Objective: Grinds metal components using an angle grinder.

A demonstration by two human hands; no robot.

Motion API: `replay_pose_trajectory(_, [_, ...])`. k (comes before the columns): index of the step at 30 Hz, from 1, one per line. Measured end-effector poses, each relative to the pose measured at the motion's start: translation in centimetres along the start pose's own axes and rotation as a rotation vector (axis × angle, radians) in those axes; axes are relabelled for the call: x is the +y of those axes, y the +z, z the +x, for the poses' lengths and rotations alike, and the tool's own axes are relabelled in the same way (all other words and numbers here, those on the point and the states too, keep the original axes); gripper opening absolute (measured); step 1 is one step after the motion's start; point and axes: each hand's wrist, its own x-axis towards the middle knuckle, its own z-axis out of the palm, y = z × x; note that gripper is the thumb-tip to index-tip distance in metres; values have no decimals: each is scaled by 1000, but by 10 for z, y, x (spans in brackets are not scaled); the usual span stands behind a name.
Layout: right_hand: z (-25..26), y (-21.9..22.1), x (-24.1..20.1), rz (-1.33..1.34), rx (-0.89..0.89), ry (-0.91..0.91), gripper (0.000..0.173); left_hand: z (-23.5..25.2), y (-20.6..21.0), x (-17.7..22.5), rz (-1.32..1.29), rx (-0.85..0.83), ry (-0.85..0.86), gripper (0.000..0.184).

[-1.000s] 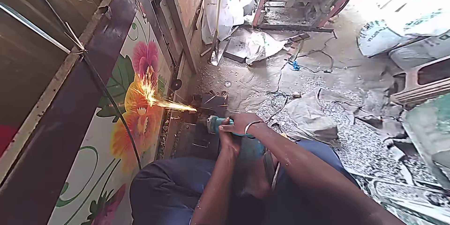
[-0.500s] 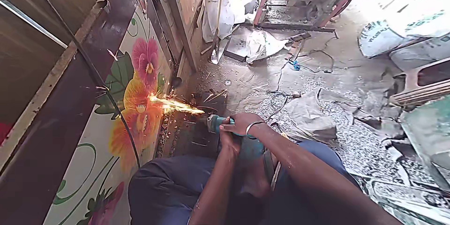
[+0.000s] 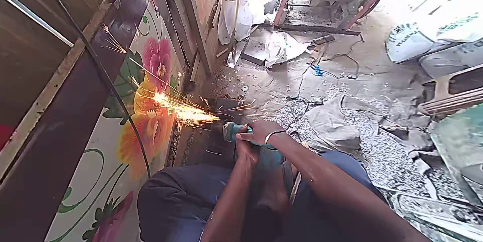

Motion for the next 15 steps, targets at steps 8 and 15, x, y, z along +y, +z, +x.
replay_pose_trajectory(8, [10, -4, 1, 4, -17, -14, 101, 5, 3, 2, -15, 20, 19, 15])
replay_pose_trajectory(15, [1, 0, -1, 20, -10, 2, 99, 0, -1, 2, 4, -24, 5, 18])
